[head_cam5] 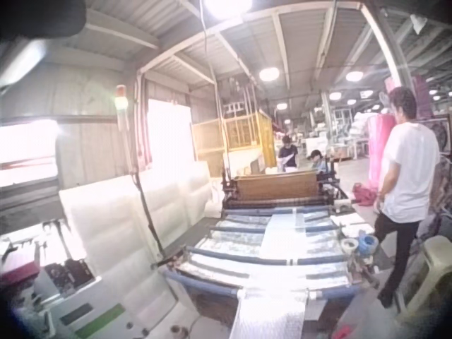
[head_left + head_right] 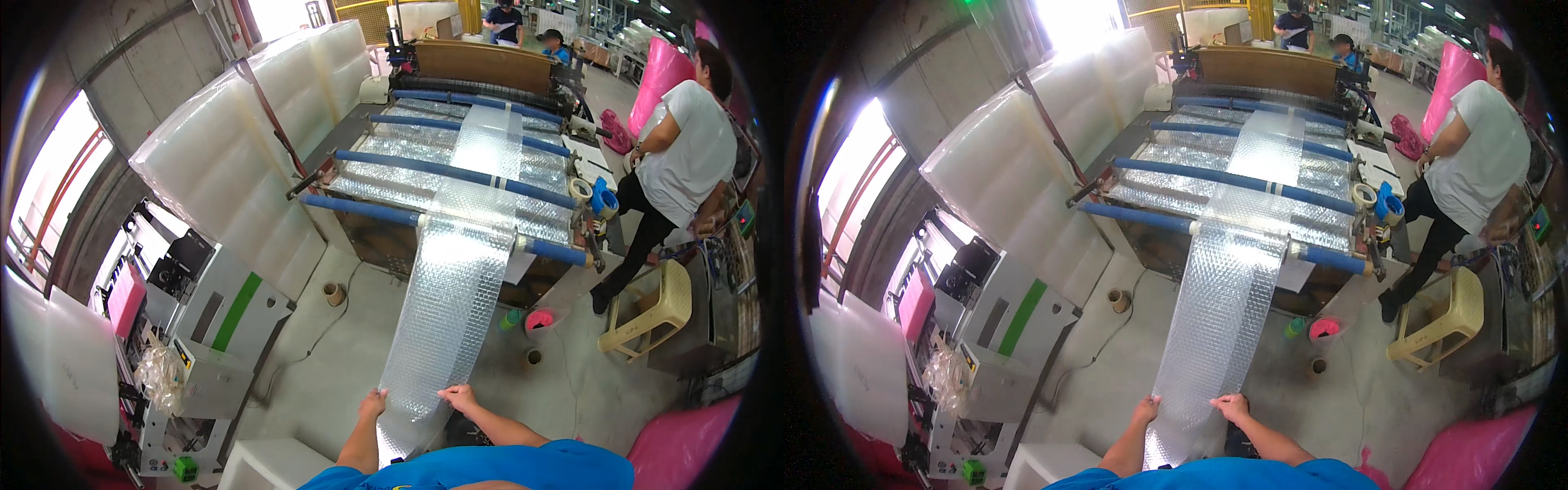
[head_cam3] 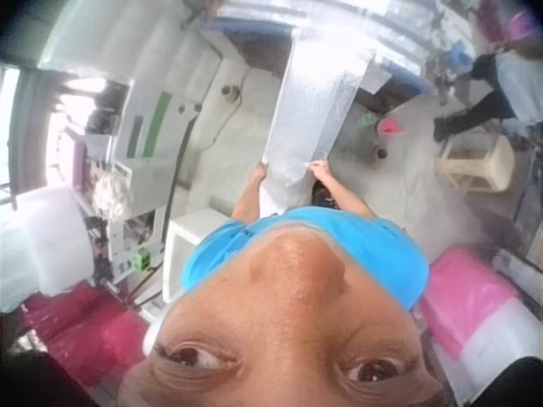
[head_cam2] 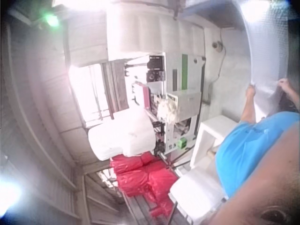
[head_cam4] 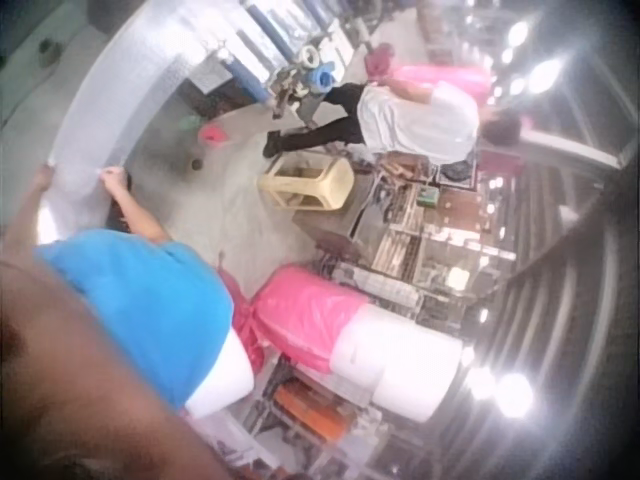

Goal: The person pulls a sheet of bubble wrap from a roll on a machine and smooths it out with both hands. They continue to pull and adjust the bubble wrap as it feeds from the machine.

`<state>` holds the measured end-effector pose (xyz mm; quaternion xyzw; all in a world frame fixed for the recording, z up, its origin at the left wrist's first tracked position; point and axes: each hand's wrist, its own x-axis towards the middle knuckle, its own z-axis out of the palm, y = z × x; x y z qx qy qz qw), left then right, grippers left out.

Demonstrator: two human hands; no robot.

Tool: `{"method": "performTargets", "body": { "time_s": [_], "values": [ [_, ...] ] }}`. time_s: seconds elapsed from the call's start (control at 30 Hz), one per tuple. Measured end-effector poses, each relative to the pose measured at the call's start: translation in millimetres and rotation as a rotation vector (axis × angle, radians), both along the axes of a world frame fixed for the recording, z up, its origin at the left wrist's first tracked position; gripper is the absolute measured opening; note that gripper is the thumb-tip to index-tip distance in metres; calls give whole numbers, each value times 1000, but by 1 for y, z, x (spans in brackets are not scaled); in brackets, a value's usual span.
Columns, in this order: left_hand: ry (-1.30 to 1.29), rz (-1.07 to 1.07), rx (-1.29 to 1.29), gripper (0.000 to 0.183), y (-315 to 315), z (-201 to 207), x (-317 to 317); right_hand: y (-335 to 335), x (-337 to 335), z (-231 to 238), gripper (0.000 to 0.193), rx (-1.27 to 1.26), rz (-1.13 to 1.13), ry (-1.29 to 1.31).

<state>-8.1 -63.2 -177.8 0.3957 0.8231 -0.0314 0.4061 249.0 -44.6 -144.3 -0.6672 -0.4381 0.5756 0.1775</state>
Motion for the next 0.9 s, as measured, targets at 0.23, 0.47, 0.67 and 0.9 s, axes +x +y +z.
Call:
{"method": "performTargets", "body": {
  "time_s": [0.23, 0.47, 0.67, 0.9],
  "values": [
    [-53, 12, 203, 57, 70, 20, 21, 63, 18, 15, 24, 232, -68, 34],
    [-75, 45, 528, 64, 120, 62, 27, 112, 23, 72, 24, 430, -140, 15],
    [-320, 97, 492, 66, 76, 84, 1, 80, 18, 94, 20, 251, -232, 494],
    [-322, -67, 389, 71, 28, 106, -9, -24, -24, 85, 27, 84, -182, 515]
  ]
}}
